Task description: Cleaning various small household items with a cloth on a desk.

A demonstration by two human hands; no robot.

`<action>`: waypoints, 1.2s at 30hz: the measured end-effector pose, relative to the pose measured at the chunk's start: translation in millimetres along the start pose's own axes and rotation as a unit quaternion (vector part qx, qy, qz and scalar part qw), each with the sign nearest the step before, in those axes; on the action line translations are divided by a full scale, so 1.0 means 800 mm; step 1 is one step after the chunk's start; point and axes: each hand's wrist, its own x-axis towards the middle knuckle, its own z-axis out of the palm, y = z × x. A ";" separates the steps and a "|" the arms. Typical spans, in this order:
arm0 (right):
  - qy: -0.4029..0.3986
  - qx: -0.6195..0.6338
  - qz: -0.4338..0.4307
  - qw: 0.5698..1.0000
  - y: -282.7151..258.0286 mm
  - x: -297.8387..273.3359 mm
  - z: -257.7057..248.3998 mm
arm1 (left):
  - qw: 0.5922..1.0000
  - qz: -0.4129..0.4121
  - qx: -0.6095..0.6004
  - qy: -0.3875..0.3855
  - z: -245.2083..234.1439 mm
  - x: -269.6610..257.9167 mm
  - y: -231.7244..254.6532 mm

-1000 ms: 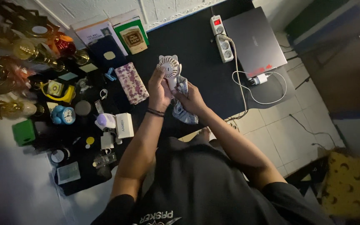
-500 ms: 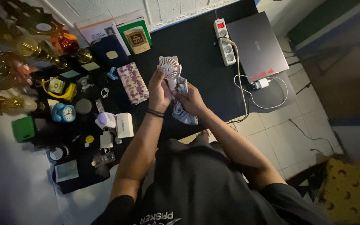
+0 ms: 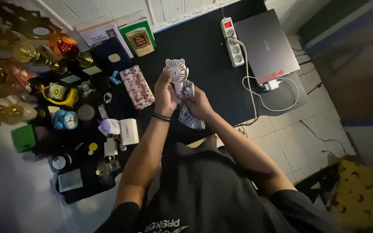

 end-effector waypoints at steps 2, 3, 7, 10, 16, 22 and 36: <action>0.015 -0.023 -0.009 1.000 0.000 0.002 0.001 | 0.999 0.015 0.046 0.004 0.001 0.003 0.000; 0.016 -0.023 -0.009 1.000 0.002 0.004 0.001 | 0.999 0.014 0.046 0.003 0.004 0.004 0.003; 0.022 -0.037 0.009 0.999 0.000 0.010 0.000 | 0.999 0.008 -0.002 -0.034 0.007 0.009 0.008; 0.020 -0.032 0.026 0.999 -0.003 0.012 0.002 | 0.999 0.019 -0.001 -0.047 0.007 0.013 0.012; 0.060 -0.152 -0.074 0.984 0.006 0.017 0.011 | 0.998 0.010 0.055 -0.013 -0.010 0.022 0.010; 0.057 -0.180 -0.075 0.979 -0.004 0.019 0.017 | 0.999 -0.015 -0.033 -0.038 -0.015 0.016 0.019; 0.086 -0.203 -0.094 0.971 0.020 0.023 0.023 | 0.994 -0.072 -0.059 -0.056 -0.034 0.027 0.009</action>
